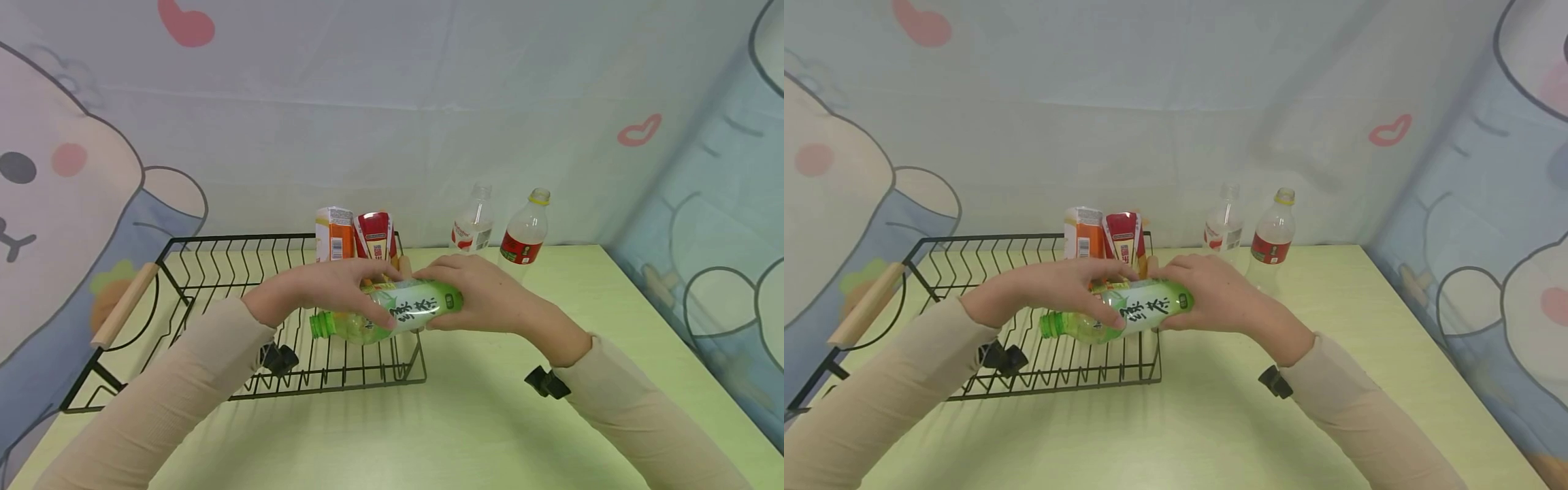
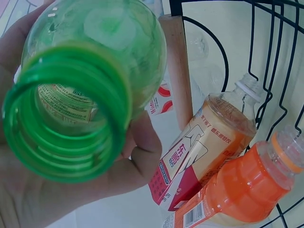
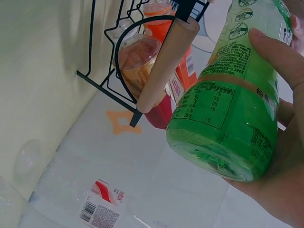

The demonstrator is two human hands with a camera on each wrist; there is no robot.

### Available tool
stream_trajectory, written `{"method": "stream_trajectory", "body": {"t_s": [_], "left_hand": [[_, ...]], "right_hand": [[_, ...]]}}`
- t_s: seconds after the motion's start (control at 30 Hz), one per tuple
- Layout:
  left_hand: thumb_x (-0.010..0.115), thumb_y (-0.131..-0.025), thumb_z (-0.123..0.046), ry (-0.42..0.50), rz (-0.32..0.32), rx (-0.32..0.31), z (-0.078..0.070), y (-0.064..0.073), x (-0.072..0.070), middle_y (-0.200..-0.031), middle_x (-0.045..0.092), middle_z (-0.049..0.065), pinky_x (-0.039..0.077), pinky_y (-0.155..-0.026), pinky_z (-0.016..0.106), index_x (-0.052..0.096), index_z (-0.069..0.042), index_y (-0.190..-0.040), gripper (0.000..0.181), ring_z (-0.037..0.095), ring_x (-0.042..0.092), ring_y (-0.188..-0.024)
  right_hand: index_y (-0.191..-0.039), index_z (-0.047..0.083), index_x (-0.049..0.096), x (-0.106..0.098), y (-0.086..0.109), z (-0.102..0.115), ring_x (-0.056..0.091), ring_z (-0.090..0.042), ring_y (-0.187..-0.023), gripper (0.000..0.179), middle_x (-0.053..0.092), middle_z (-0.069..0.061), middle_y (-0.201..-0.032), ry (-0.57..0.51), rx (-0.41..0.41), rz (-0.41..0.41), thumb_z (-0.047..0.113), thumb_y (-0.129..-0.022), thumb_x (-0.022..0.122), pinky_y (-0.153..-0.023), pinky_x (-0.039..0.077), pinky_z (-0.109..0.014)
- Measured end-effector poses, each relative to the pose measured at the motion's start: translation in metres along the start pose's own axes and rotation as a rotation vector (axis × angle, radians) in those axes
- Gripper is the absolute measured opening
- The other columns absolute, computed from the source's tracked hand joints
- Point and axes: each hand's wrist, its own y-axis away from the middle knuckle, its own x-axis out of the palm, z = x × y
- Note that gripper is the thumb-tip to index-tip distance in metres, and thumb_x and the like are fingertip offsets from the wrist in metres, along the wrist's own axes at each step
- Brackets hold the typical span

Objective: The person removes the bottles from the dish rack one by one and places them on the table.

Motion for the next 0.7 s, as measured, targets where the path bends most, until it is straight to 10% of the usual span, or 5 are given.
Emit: {"method": "stream_trajectory", "body": {"t_s": [0.7], "left_hand": [[0.079, -0.078, -0.033, 0.02, -0.068, 0.066, 0.003, 0.008, -0.008, -0.123, 0.052, 0.007, 0.051, -0.085, 0.034, 0.041, -0.024, -0.14, 0.073, 0.024, 0.054, -0.107]], "right_hand": [[-0.129, 0.012, 0.058, -0.009, 0.013, -0.01, 0.054, -0.018, -0.099, 0.062, 0.06, -0.001, -0.121, -0.057, 0.137, -0.005, 0.031, -0.075, 0.082, -0.079, 0.05, -0.033]]}}
